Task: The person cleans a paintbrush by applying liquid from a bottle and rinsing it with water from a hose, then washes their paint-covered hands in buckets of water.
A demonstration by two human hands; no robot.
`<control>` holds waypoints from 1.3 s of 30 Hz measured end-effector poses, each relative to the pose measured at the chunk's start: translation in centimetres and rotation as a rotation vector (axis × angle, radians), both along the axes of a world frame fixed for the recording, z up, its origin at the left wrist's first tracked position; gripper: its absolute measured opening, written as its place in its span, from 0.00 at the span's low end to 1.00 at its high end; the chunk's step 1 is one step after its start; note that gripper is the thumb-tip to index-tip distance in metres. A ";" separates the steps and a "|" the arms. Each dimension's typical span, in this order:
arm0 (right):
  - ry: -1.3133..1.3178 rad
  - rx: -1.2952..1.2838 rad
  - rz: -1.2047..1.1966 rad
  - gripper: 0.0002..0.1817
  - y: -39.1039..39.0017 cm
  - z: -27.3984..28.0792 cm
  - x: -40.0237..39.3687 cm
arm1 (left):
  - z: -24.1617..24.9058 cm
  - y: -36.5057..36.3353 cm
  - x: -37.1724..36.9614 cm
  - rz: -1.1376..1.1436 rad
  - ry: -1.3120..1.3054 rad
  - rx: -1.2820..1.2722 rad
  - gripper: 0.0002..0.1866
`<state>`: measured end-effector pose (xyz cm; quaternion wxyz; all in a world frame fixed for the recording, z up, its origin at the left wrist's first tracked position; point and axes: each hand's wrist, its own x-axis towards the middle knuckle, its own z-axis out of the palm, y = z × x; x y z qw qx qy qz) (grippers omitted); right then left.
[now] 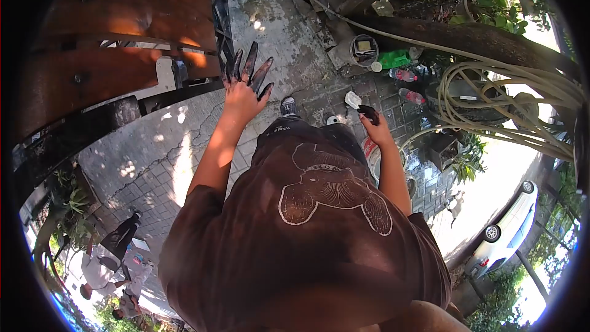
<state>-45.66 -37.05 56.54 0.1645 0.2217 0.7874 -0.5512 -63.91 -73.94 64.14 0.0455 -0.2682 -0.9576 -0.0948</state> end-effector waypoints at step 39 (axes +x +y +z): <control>0.104 -0.766 -0.207 0.16 7.8 6.3 -39.7 | 3.2 28.1 -29.3 -0.854 -0.606 -0.498 0.20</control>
